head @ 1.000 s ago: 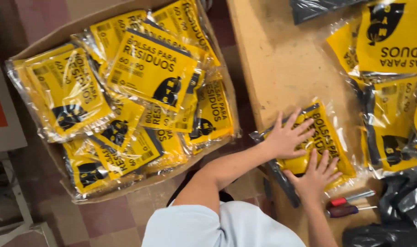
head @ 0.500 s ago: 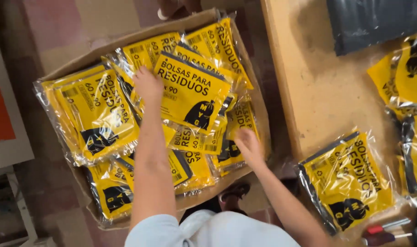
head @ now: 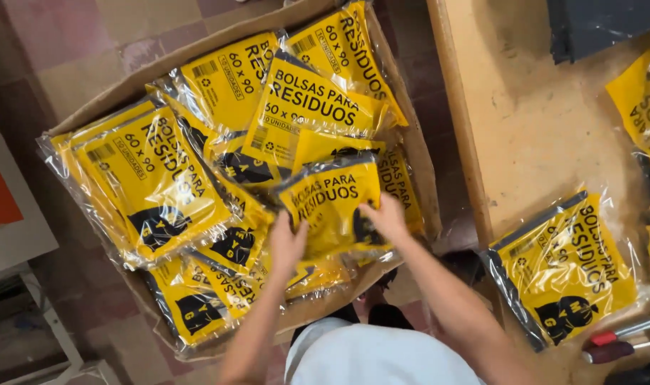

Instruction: The person packs yellow-labeled trash bags into a black plastic bag on a wooden table, then ties the bag closed and places it on the floor. The person handles multiple yellow-labeled packages and a black trash bag during the task.

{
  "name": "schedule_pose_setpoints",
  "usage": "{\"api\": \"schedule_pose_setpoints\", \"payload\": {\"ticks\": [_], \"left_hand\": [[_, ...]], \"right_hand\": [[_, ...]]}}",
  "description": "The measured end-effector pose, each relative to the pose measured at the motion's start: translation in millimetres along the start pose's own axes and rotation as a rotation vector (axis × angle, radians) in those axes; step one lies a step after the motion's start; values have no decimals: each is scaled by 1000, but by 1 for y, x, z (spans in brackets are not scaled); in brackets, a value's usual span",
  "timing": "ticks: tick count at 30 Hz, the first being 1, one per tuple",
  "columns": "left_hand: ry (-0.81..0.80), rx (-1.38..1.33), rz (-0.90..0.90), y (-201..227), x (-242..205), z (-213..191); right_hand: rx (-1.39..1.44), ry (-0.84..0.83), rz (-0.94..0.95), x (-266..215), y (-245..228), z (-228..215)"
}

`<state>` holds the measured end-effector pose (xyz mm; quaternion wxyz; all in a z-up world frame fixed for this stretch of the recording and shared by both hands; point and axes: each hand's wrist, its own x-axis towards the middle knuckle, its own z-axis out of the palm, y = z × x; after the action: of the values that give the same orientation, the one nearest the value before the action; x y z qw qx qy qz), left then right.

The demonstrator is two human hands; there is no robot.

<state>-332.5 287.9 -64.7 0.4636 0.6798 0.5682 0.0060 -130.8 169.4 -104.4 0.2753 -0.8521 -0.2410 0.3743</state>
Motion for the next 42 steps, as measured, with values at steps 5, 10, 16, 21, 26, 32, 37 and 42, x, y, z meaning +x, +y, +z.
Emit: {"api": "schedule_pose_setpoints", "payload": {"ticks": [5,10,16,21,26,32,37,42], "left_hand": [[55,-622,-276,-27,-44,67],[52,-716,-560,-41,-25,101],[112,-741,-567,-37,-21,94],[99,-1234,-641,-10,-19,80],[-225,-1340,-481,-40,-8,123],[-573,-1091,-335,44,-37,156],[-763,-926,-202,121,-72,174],[-914,-798,-80,224,-118,182]], "right_hand": [[-609,78,-587,75,-23,-33],[-771,-21,-603,122,-61,-15],[-781,-234,-567,109,-58,-15],[-780,-156,-1011,53,-73,-18],[-459,-51,-1127,-64,-89,-23],[-165,209,-1204,-190,-123,-145],[-31,647,-988,-240,-53,-242],[10,926,-267,-293,69,-340]]}}
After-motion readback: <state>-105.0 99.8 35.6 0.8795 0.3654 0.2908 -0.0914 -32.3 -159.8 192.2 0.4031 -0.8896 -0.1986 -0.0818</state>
